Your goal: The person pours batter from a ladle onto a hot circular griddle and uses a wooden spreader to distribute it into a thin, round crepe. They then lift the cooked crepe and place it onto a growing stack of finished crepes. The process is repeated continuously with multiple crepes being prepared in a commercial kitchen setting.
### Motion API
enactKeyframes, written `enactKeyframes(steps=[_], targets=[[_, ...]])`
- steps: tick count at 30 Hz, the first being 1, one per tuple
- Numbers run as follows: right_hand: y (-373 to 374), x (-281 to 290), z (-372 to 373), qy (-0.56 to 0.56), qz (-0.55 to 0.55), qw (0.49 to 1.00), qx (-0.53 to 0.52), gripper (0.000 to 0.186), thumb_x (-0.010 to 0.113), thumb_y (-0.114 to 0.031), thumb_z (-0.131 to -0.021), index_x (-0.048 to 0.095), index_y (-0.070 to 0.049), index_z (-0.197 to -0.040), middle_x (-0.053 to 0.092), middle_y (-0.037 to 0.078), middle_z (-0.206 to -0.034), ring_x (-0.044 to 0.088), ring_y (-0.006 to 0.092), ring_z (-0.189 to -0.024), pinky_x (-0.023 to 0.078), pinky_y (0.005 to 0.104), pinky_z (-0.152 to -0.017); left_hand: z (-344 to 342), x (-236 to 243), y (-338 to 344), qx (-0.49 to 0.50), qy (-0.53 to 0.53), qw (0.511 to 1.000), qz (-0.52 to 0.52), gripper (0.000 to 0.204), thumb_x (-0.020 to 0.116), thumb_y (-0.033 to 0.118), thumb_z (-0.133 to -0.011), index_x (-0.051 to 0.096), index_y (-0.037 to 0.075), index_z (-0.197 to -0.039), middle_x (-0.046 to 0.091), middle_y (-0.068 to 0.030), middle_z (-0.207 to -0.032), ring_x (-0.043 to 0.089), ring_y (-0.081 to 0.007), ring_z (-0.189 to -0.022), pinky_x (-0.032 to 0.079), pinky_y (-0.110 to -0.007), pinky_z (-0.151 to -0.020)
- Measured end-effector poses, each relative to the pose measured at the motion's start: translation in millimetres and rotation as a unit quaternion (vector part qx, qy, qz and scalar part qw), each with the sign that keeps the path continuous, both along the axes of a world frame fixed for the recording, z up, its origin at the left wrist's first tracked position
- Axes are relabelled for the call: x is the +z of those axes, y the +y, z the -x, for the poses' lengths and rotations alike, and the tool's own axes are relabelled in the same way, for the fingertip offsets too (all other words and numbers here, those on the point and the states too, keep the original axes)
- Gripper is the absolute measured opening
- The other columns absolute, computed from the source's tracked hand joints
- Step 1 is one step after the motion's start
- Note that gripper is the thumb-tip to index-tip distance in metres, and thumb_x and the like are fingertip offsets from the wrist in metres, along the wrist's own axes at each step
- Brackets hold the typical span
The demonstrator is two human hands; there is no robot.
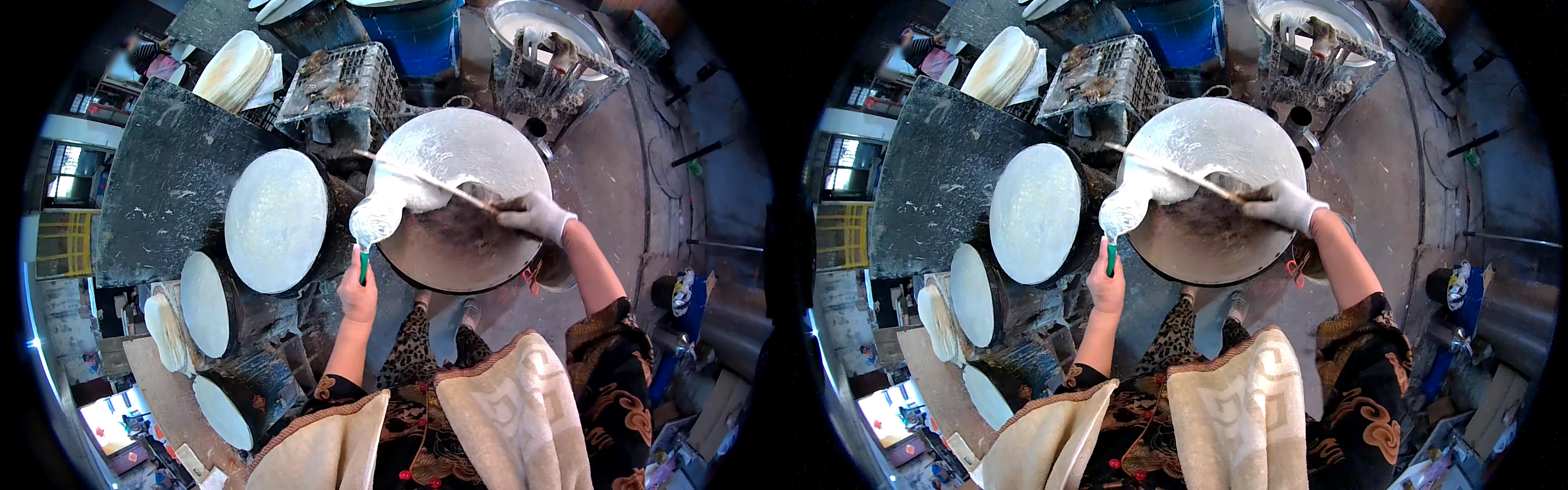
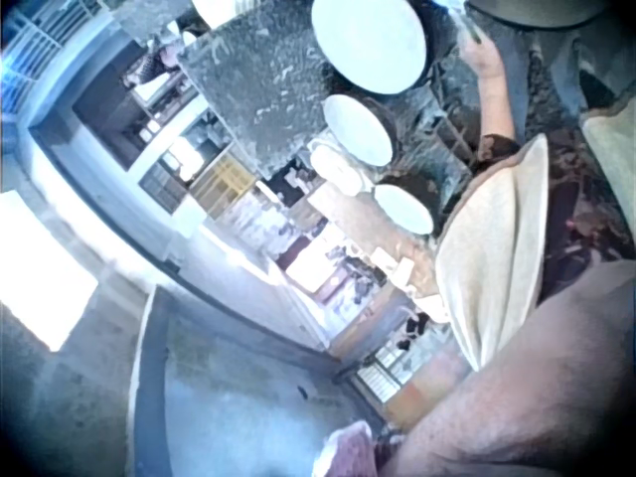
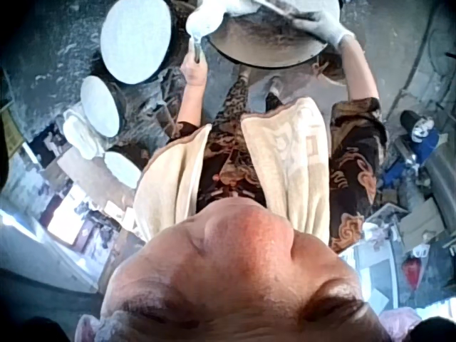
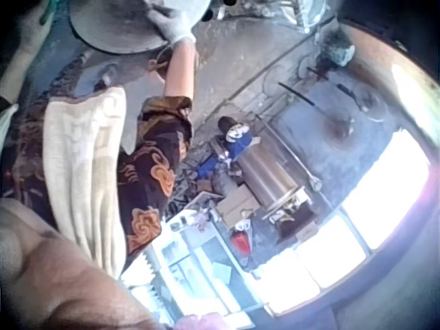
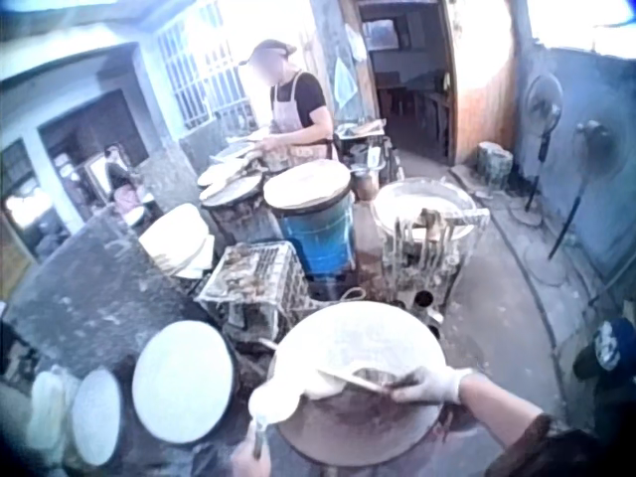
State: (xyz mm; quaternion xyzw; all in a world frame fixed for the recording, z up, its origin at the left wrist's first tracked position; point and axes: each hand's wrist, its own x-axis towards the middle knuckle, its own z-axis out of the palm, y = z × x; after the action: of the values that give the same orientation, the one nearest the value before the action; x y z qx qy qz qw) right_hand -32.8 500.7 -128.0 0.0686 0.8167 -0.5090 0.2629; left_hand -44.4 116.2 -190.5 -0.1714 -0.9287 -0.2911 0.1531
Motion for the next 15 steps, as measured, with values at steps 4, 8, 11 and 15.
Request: enactKeyframes(steps=[4,8,11,15], targets=[[3.4,5.5,-18.5,-0.047,0.065,0.997,-0.002,0.041,0.069,-0.021,-0.08,0.061,-0.003,-0.116,0.066,0.003,-0.097,0.055,0.0096,-0.085,0.045,0.0259,-0.083,-25.0,-3.7,-9.1,0.031,-0.041,0.999,0.007,0.047,0.062,0.002,-0.08,0.052,0.003,-0.125,0.063,-0.0199,-0.088,0.062,-0.0352,-0.074,0.05,-0.04,-0.063],[42.5,-5.9,19.5,-0.018,0.097,0.993,-0.072,0.044,0.07,-0.02,-0.078,0.061,0.0,-0.115,0.065,0.002,-0.096,0.057,0.0065,-0.083,0.048,0.0224,-0.076,-46.3,-1.9,-17.3,0.024,-0.016,0.999,0.018,0.047,0.064,0.003,-0.079,0.052,0.004,-0.125,0.062,-0.0169,-0.081,0.061,-0.0331,-0.067,0.049,-0.039,-0.06],[32.0,0.8,45.8,-0.016,0.037,0.998,-0.039,0.046,0.069,-0.027,-0.079,0.061,0.0,-0.115,0.066,0.004,-0.097,0.058,0.0092,-0.085,0.047,0.0247,-0.078,-57.2,3.0,-12.3,-0.001,-0.027,1.0,0.0,0.049,0.065,0.003,-0.078,0.053,0.007,-0.126,0.059,-0.0142,-0.074,0.059,-0.0314,-0.063,0.048,-0.038,-0.056],[11.6,6.8,34.1,-0.077,-0.003,0.993,0.09,0.046,0.069,-0.031,-0.079,0.062,-0.003,-0.115,0.066,0.005,-0.094,0.057,0.0115,-0.083,0.046,0.0271,-0.078,-74.1,8.1,-13.8,-0.048,-0.053,0.997,0.026,0.052,0.065,0.002,-0.077,0.052,0.009,-0.127,0.056,-0.0123,-0.07,0.058,-0.0304,-0.059,0.047,-0.039,-0.054]])
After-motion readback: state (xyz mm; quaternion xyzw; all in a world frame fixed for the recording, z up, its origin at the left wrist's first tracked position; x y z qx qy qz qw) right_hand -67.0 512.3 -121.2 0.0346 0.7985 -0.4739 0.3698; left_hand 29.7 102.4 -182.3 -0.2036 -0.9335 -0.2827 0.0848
